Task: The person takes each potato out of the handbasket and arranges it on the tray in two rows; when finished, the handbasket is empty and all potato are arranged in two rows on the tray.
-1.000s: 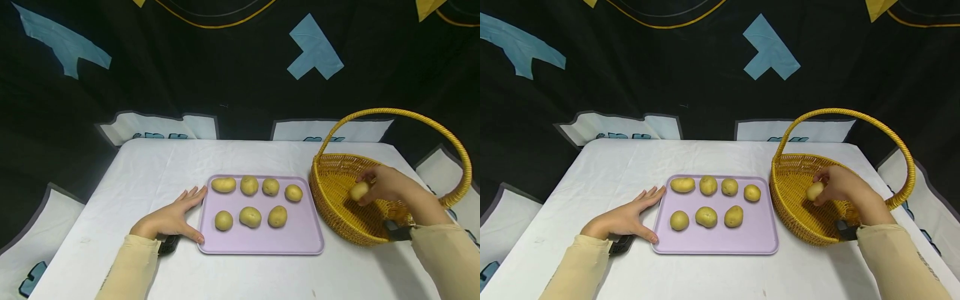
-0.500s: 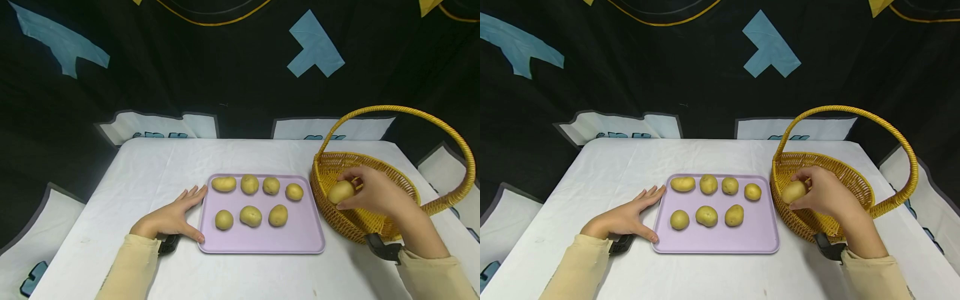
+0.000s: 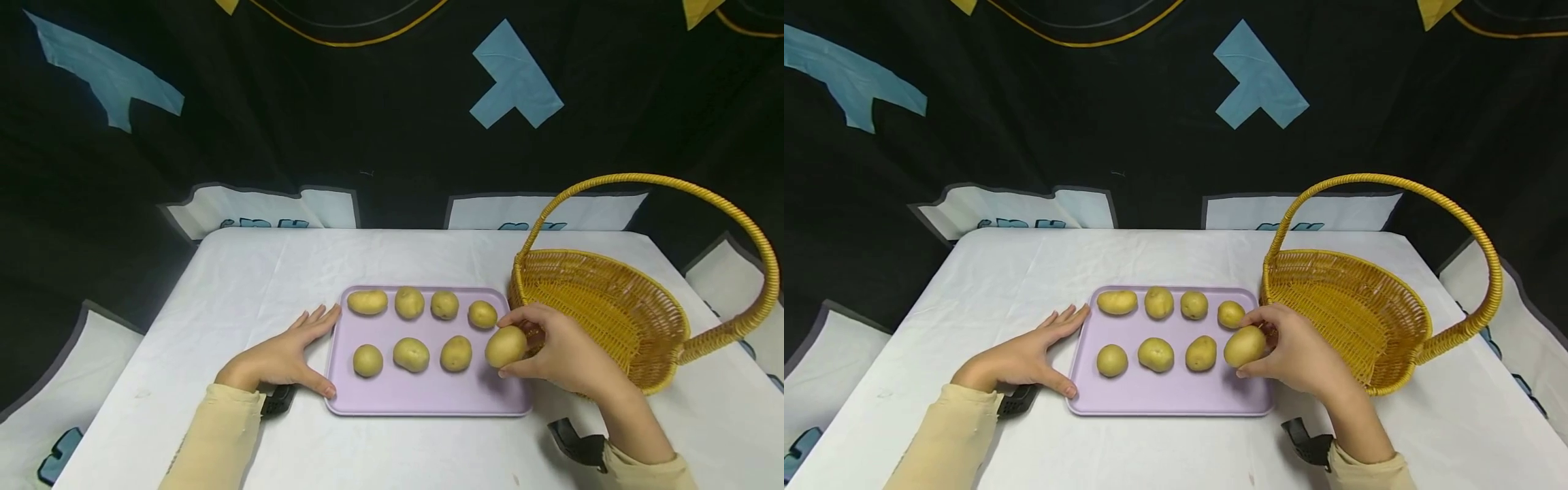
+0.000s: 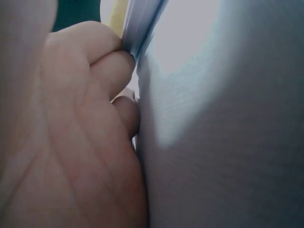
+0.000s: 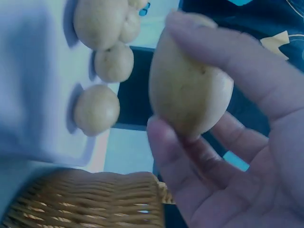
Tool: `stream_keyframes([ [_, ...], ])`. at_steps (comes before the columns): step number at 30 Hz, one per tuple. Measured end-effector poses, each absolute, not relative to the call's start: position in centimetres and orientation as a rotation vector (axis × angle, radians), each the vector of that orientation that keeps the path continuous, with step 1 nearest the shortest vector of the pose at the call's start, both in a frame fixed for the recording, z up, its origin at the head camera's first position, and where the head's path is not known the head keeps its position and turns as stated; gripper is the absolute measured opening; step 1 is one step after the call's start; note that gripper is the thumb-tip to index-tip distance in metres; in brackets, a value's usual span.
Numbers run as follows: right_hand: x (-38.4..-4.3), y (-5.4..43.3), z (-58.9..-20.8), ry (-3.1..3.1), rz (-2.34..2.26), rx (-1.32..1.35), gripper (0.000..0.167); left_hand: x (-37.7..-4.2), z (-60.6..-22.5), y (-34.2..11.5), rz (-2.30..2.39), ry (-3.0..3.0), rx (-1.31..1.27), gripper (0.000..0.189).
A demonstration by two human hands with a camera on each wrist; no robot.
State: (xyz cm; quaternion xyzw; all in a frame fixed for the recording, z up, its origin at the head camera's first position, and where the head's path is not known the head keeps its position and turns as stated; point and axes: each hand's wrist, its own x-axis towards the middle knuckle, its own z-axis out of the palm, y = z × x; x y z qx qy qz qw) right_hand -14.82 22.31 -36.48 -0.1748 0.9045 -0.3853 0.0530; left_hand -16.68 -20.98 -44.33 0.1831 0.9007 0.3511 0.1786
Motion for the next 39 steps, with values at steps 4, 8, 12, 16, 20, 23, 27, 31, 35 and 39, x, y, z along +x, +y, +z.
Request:
stream_keyframes([
  [4, -14.7, 21.8, -37.3, 2.7, -1.205, -0.565, 0.06, -16.8, -44.3, -21.0, 0.992, 2.548, 0.522, 0.137],
  [8, -14.7, 21.4, -37.9, 2.713, -1.135, -0.603, 0.058, -16.8, -44.2, -21.1, 0.999, 2.538, 0.524, 0.137],
  [12, -14.7, 21.2, -38.5, 2.709, -1.112, -0.603, 0.057, -16.8, -44.2, -21.2, 1.001, 2.536, 0.516, 0.137],
  [16, -14.7, 20.9, -38.9, 2.688, -1.102, -0.558, 0.058, -17.0, -44.2, -21.2, 0.993, 2.545, 0.518, 0.137],
  [20, -14.7, 20.6, -39.2, 2.728, -1.028, -0.519, 0.056, -17.1, -44.3, -21.3, 0.988, 2.547, 0.523, 0.138],
  [23, -14.8, 20.5, -39.5, 2.775, -0.973, -0.504, 0.056, -17.3, -44.3, -21.4, 0.983, 2.548, 0.523, 0.138],
  [27, -14.9, 20.5, -40.1, 2.794, -0.944, -0.479, 0.056, -17.4, -44.3, -21.5, 0.977, 2.547, 0.525, 0.138],
  [31, -14.9, 20.4, -40.5, 2.781, -0.959, -0.47, 0.057, -17.5, -44.1, -21.5, 0.976, 2.549, 0.526, 0.138],
  [35, -14.8, 20.3, -40.6, 2.783, -0.97, -0.477, 0.059, -17.7, -44.1, -21.7, 0.978, 2.548, 0.529, 0.138],
  [39, -14.7, 20.1, -40.8, 2.799, -0.972, -0.455, 0.06, -17.8, -44.1, -21.9, 0.976, 2.542, 0.542, 0.137],
])
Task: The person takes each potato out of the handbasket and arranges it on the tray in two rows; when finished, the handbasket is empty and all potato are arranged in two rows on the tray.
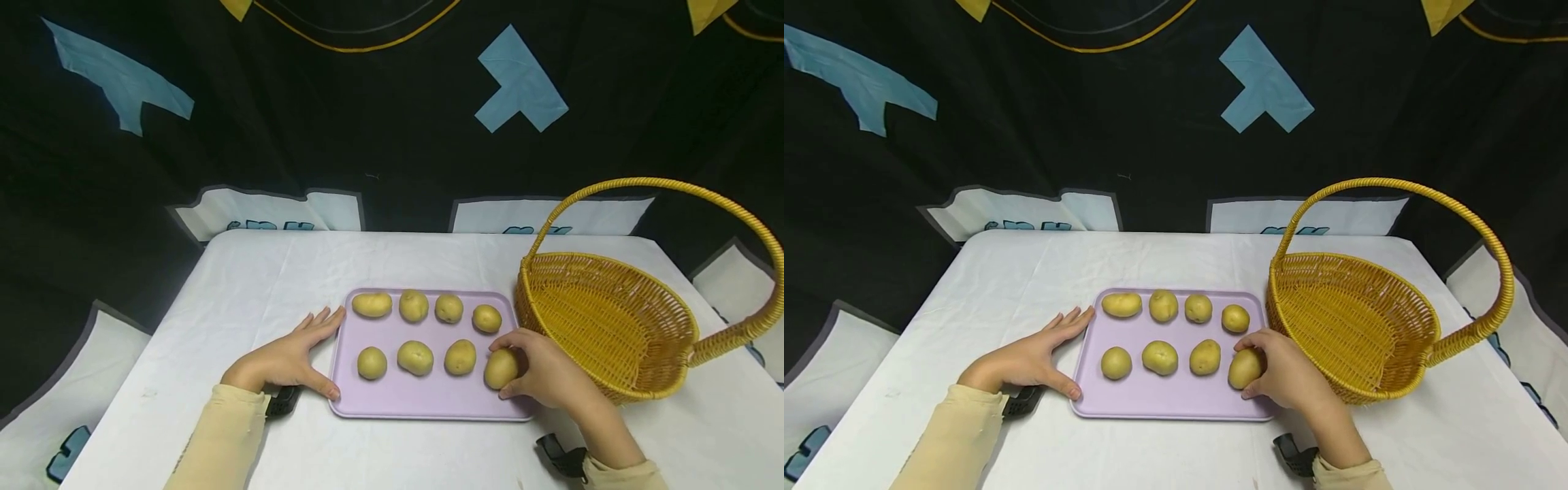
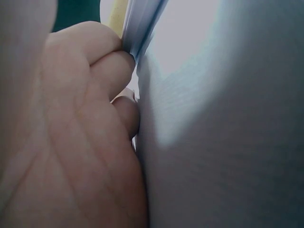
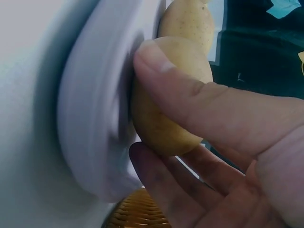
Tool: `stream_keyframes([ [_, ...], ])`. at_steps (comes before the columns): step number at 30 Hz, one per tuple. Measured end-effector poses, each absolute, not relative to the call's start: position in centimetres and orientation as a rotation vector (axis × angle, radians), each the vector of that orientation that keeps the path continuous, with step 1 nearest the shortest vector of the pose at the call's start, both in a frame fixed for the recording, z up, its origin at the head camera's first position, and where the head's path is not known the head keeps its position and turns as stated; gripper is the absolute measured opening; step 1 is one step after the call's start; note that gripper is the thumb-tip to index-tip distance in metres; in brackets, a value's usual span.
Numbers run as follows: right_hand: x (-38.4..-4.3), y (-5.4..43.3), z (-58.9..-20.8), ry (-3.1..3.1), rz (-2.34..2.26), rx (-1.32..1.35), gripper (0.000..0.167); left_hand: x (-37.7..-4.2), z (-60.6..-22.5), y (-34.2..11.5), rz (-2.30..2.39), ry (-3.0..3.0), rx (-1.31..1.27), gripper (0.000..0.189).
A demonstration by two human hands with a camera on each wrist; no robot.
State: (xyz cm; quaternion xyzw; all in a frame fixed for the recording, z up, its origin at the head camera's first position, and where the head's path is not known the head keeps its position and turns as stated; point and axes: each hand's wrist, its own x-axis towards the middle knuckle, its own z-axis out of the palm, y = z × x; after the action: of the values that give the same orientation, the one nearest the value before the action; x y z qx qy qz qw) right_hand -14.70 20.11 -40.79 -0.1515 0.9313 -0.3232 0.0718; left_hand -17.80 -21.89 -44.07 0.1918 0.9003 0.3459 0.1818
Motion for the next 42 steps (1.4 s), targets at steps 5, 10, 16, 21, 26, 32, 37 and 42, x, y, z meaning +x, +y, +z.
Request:
stream_keyframes([
  [5, -14.82, 20.04, -41.02, 2.816, -0.977, -0.425, 0.061, -17.66, -44.11, -22.04, 0.97, 2.54, 0.541, 0.136],
  [10, -14.89, 20.08, -41.2, 2.823, -0.992, -0.436, 0.062, -17.51, -44.08, -22.13, 0.969, 2.537, 0.516, 0.137],
  [16, -14.68, 20.24, -41.29, 2.814, -1.021, -0.453, 0.062, -17.5, -44.05, -22.07, 0.988, 2.529, 0.511, 0.137],
  [21, -14.72, 20.23, -41.43, 2.819, -1.037, -0.479, 0.061, -17.39, -44.18, -22.14, 0.985, 2.529, 0.516, 0.137],
  [26, -14.87, 20.23, -41.59, 2.835, -1.031, -0.524, 0.062, -17.33, -44.22, -22.21, 0.987, 2.536, 0.508, 0.137],
  [32, -14.75, 20.38, -41.6, 2.81, -0.991, -0.562, 0.067, -17.03, -44.26, -22.14, 0.997, 2.544, 0.522, 0.136],
  [37, -14.51, 20.38, -41.42, 2.804, -0.984, -0.572, 0.077, -16.89, -44.34, -21.99, 0.994, 2.544, 0.523, 0.136],
  [42, -14.4, 20.19, -40.73, 2.799, -1.031, -0.541, 0.077, -16.93, -44.32, -21.85, 0.994, 2.55, 0.523, 0.136],
])
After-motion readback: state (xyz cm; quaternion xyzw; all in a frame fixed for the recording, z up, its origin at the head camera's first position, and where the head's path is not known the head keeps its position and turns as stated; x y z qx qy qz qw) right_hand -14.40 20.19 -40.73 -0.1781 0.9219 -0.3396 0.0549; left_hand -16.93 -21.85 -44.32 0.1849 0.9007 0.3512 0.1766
